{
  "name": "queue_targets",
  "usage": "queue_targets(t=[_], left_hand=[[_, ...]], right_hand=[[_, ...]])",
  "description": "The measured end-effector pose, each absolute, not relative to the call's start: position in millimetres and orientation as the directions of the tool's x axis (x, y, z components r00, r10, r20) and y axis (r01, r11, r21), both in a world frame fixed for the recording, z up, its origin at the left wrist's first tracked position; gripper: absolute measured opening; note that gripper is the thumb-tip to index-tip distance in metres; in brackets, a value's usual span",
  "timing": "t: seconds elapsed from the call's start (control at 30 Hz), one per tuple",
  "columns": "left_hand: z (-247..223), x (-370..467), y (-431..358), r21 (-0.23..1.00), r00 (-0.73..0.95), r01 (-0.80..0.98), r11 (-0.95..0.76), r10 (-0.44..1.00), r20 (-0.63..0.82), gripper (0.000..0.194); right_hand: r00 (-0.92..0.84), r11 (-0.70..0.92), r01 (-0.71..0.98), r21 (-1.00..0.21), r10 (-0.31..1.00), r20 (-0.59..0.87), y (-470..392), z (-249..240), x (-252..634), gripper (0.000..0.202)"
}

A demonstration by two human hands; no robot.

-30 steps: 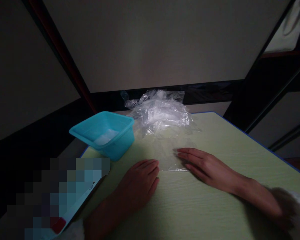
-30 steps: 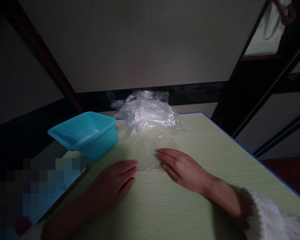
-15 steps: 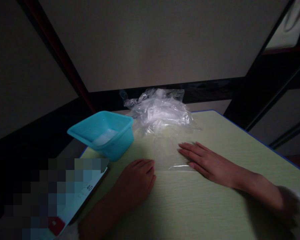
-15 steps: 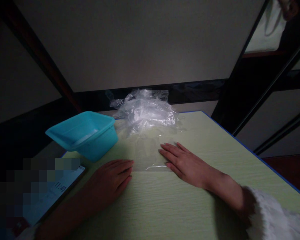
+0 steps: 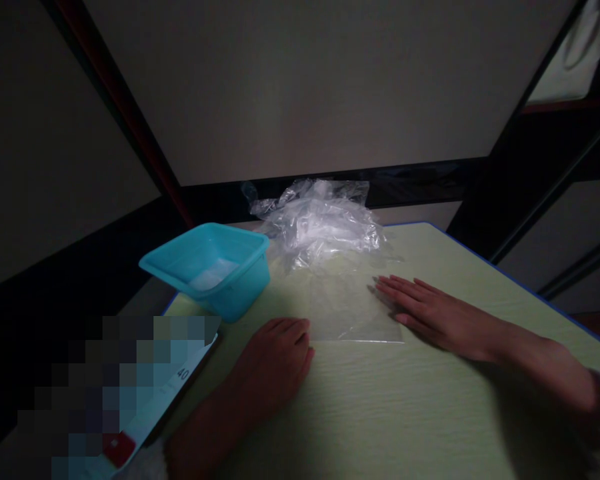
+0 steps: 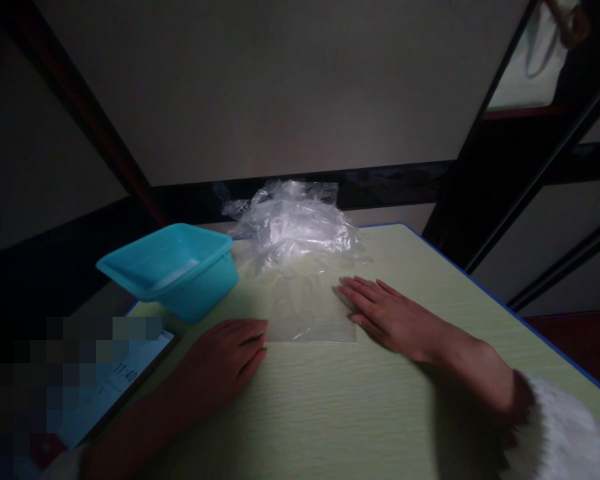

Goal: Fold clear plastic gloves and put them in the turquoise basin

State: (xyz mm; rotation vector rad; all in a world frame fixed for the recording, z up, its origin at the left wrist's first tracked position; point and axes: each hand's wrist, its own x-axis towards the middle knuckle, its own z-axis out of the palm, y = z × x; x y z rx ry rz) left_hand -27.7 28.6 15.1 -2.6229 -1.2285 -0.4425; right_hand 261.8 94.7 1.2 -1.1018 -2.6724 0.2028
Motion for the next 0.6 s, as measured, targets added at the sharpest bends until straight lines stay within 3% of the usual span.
queue_targets(t=[0.17,0.33,0.47,0.6], left_hand=[[11,-29,30,-0.037,0.602,0.745,-0.666,0.648,0.466,0.02],[3,-15,32,0.094,0.605,0.662,-0.744,0.604,0.518,0.024],[1,12,37,0.136,0.658,0.64,-0.756,0.631,0.411,0.029],[1,30,44,0.122,0.754,0.589,-0.799,0.598,0.271,0.047]], right_hand=[[-0.653,0.69,0.693,-0.211,0.724,0.222,97,5,262,0.047],[-0.629,0.654,0.747,-0.12,0.753,0.195,100,7,261,0.047],[-0.643,0.662,0.746,-0.072,0.745,0.18,102,6,261,0.046],[-0.641,0.66,0.751,-0.013,0.733,0.227,105,3,263,0.045]])
